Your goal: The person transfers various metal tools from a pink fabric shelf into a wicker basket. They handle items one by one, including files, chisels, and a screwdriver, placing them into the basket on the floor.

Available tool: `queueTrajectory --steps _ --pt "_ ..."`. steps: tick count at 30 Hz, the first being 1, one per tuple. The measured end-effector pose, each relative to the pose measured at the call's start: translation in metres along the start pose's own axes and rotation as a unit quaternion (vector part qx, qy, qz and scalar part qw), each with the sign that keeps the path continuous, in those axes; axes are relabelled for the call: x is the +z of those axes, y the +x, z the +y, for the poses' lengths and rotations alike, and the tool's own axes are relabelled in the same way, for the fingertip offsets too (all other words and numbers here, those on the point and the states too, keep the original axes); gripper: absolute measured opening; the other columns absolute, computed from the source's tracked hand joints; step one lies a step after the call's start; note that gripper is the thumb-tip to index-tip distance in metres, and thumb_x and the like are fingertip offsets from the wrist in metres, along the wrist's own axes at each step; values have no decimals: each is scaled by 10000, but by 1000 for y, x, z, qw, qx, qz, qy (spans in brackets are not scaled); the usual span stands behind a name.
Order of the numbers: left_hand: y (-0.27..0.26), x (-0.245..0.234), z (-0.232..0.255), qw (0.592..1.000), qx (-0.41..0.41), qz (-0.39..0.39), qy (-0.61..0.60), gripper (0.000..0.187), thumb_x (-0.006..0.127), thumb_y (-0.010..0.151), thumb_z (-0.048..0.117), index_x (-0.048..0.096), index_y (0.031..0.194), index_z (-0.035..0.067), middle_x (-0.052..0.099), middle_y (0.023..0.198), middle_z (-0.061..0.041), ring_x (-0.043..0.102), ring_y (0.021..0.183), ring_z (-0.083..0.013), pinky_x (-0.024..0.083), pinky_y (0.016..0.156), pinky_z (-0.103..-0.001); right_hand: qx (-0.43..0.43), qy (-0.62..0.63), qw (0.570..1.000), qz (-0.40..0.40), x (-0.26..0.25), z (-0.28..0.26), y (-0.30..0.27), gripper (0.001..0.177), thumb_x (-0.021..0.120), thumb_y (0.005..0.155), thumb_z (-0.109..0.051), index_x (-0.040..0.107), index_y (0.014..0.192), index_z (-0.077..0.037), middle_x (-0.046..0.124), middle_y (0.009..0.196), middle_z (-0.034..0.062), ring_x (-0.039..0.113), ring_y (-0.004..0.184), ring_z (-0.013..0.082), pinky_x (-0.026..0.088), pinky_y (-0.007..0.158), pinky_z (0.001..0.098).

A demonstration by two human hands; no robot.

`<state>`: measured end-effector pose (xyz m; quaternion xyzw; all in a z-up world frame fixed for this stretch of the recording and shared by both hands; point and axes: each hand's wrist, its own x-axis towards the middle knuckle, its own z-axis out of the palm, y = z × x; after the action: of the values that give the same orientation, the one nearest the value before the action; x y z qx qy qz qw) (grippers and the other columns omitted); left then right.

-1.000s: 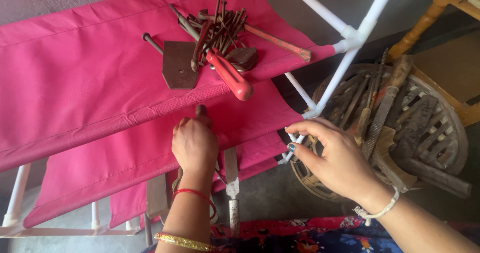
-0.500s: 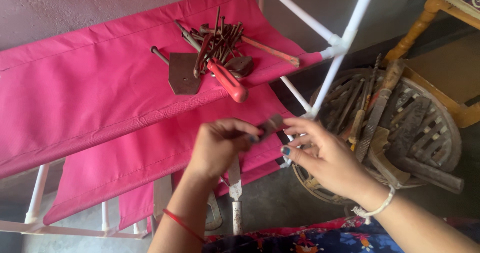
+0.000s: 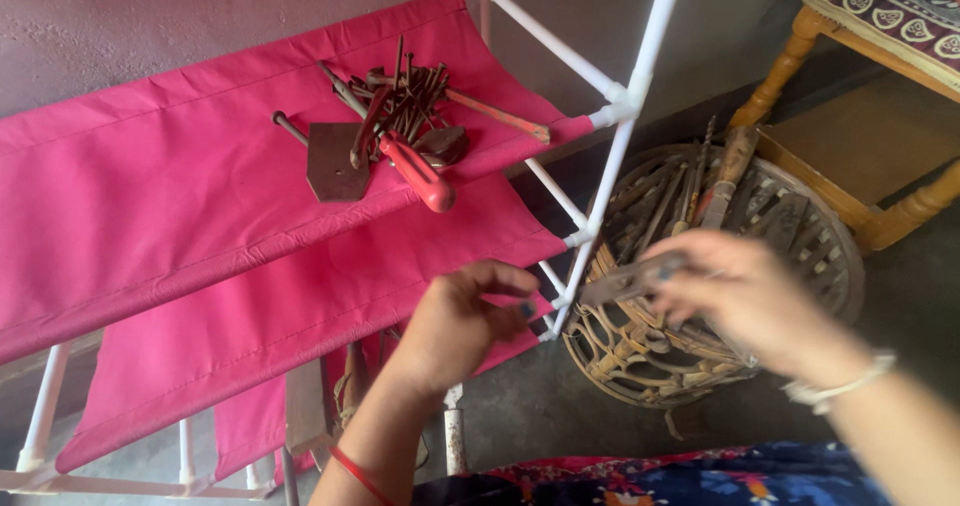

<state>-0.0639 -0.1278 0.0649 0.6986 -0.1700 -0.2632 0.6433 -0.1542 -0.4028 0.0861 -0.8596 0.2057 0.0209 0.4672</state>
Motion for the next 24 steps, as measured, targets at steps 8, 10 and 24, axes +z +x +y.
queueTrajectory --steps 8,10,24 --pt "3 -11 1 997 -10 72 23 244 720 846 64 723 1083 7 743 884 -37 666 726 -108 549 659 -265 136 -201 958 150 -88 97 23 325 664 971 -173 716 1292 -180 764 945 97 754 837 208 624 830 358" --pt "3 -9 1 996 -19 77 36 238 728 852 80 731 1078 7 737 852 -52 656 718 -109 545 654 -265 164 -155 961 161 -91 126 31 297 675 981 -168 737 1269 -129 788 947 118 746 844 215 611 829 367" --pt "8 -4 -1 996 -26 77 29 233 731 855 84 732 1075 8 731 859 -50 661 730 -109 547 656 -264 243 -10 965 96 -84 189 70 413 505 1045 -109 591 1447 -67 708 1263 204 715 1041 258 606 911 377"
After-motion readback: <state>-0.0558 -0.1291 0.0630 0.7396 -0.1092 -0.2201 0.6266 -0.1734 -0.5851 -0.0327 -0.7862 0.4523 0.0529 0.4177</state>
